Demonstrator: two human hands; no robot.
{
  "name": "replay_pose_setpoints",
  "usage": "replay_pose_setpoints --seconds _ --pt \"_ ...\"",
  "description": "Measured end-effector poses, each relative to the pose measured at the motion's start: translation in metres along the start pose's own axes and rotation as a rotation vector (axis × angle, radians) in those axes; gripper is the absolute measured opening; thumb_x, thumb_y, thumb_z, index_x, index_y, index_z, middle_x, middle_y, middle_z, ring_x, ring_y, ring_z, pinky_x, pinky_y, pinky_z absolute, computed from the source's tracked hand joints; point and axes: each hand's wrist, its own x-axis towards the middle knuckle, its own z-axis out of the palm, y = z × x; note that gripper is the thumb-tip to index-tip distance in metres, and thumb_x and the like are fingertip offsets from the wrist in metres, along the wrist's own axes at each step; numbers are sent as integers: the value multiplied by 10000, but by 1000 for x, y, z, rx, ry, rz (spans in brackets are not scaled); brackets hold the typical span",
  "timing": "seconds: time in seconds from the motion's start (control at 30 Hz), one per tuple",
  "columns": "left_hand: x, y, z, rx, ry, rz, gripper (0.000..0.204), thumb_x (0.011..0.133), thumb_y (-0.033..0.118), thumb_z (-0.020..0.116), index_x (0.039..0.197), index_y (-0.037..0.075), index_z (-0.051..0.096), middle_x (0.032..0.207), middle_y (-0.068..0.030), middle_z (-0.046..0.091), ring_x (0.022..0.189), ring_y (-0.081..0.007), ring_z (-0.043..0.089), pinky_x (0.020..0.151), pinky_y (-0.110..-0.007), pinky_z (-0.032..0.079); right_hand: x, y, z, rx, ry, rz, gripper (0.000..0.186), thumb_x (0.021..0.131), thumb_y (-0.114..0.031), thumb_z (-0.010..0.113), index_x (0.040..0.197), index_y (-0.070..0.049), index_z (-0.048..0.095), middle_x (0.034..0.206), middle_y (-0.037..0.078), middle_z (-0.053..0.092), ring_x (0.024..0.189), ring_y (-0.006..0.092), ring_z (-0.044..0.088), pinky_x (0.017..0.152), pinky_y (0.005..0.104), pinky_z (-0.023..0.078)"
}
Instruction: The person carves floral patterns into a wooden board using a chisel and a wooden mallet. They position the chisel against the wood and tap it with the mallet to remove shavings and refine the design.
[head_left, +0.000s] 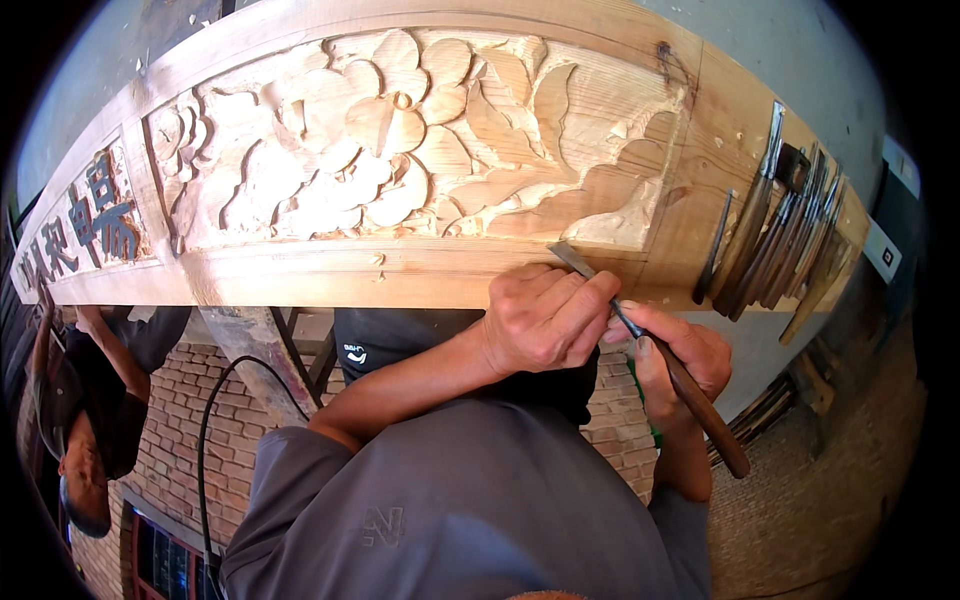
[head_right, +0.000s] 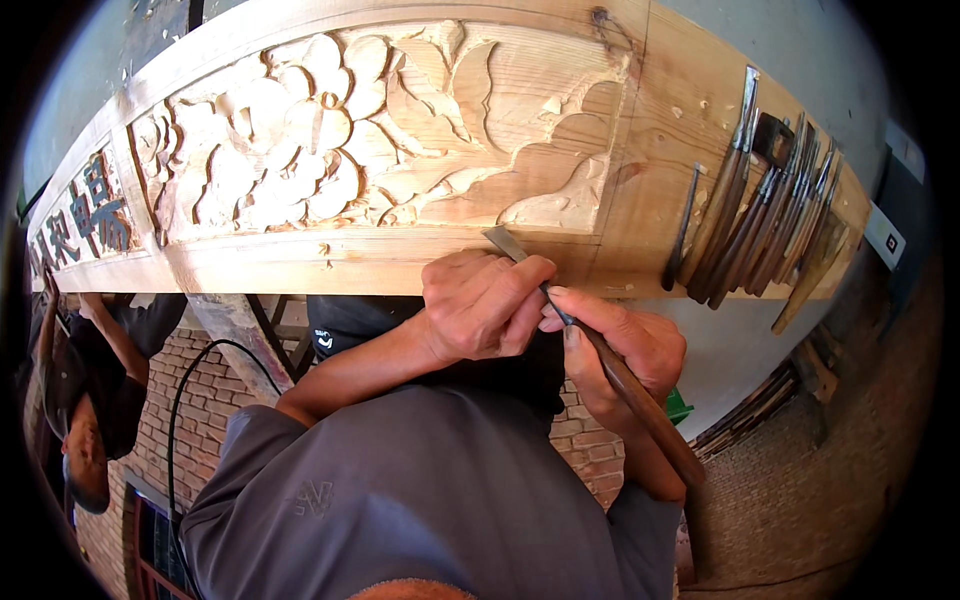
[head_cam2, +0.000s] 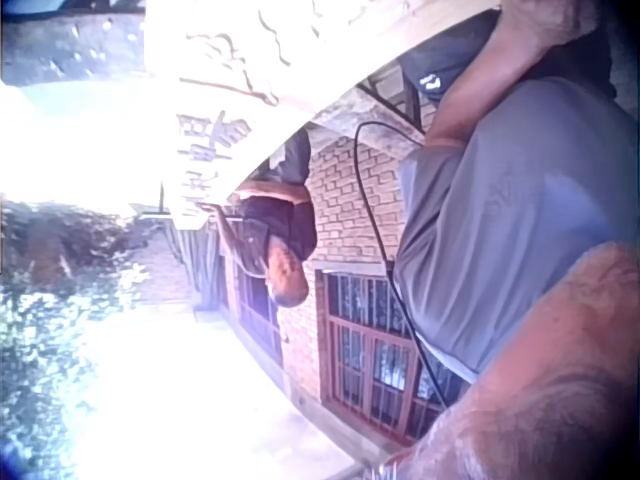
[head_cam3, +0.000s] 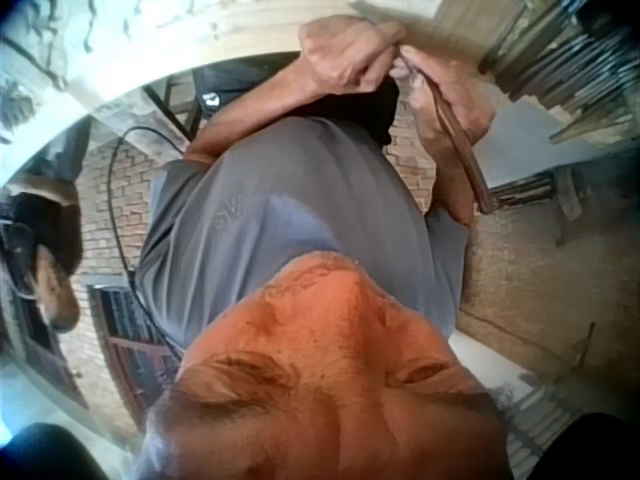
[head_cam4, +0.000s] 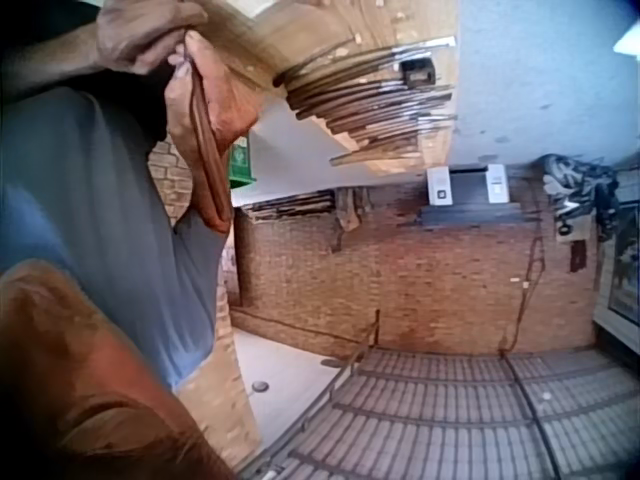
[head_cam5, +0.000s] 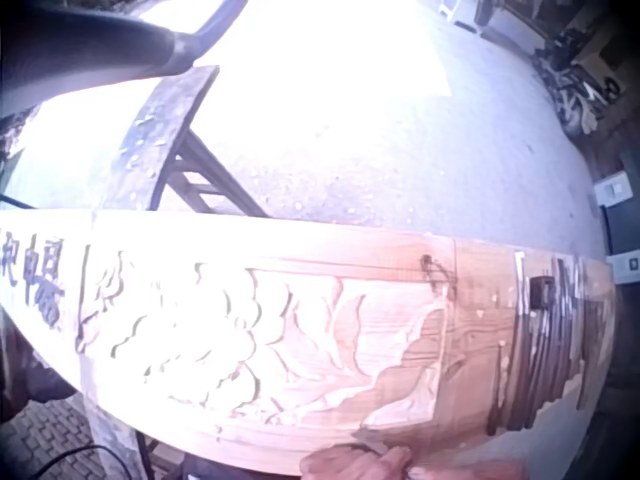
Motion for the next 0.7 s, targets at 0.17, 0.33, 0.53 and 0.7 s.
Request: replay_pose_setpoints --seconds 0.17,0.33,0.53,0.7 --pt "-5 -5 -9 -30 -8 35 345 786 -8 771 1130 -31 785 675 -26 656 534 -182 633 525 -327 505 -5 -9 18 -133 40 -105 303 910 62 725 1208 62 776 977 195 831 812 287 832 716 360 661" --pt "-1 -5 -4 -69 13 78 364 793 -7 755 1154 -27 794 732 -48 684 579 -186 659 538 -317 517 -14 -14 26 -277 92 -210 320 928 25 733 1245 68 756 1023 232 807 792 328 808 706 403 662" --pt "-4 -5 2 -83 36 140 395 809 31 776 1200 -21 798 819 -64 710 591 -179 636 525 -324 519 -28 -5 34 -391 157 -304 308 994 -57 710 1259 100 728 1063 275 803 818 360 807 708 433 661" --pt "-4 -4 0 -67 -10 167 404 800 52 803 1197 -21 800 830 -59 707 585 -162 622 523 -313 511 -34 -8 35 -386 190 -272 278 1040 -53 673 1260 107 728 1056 275 807 820 350 811 737 426 660"
